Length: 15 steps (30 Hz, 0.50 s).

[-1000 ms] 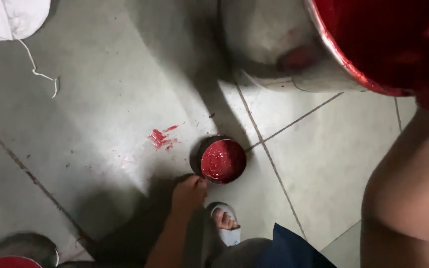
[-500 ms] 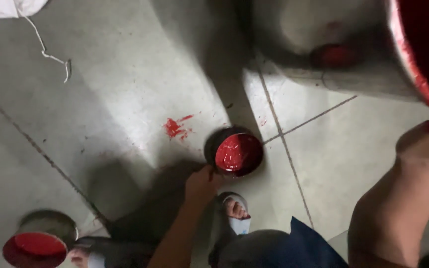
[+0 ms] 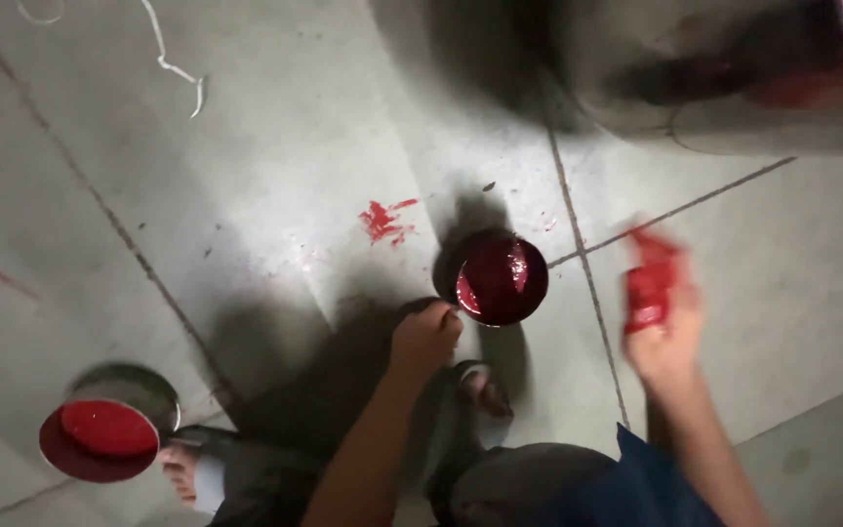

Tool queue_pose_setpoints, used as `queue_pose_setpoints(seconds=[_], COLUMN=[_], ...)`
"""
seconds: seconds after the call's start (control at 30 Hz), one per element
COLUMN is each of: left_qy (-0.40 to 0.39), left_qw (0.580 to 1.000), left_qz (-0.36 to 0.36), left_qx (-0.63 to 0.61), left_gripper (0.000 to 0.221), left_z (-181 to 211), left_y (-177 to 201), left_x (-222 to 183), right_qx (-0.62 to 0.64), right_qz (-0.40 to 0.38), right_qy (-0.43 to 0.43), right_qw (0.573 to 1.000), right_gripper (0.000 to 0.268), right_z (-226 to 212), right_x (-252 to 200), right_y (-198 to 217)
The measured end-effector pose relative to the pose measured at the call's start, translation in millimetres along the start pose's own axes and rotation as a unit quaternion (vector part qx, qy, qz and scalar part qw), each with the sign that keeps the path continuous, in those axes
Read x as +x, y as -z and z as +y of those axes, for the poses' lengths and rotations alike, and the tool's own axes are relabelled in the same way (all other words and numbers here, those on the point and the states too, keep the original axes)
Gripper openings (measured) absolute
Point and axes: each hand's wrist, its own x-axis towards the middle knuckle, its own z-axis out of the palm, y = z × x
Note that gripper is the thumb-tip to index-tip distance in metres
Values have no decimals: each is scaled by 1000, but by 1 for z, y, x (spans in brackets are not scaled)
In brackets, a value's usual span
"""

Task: Mixing red paint in small tins and a larger bucket using hands.

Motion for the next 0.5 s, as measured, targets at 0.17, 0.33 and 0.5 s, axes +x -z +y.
queue_pose_setpoints(seconds=[0.17,0.33,0.5], left_qy=[-13,-12,-7], left_qw=[999,1000,999], left_qz=[1,-3,-16], left_qx=[38,-11,-45], left_gripper=[27,24,24], left_z=[-7,-7,-5], left_y=[-2,-1,3], left_x=[-1,-1,-5], right_qx=[52,181,-28], right_qz=[-159,-207,-245], right_qy=[-63,-321,-14], right_qw=[984,906,969], right_gripper=[35,23,9], right_z=[-8,11,23], right_x=[-16,-18,-23], right_y=[-35,-65,-81])
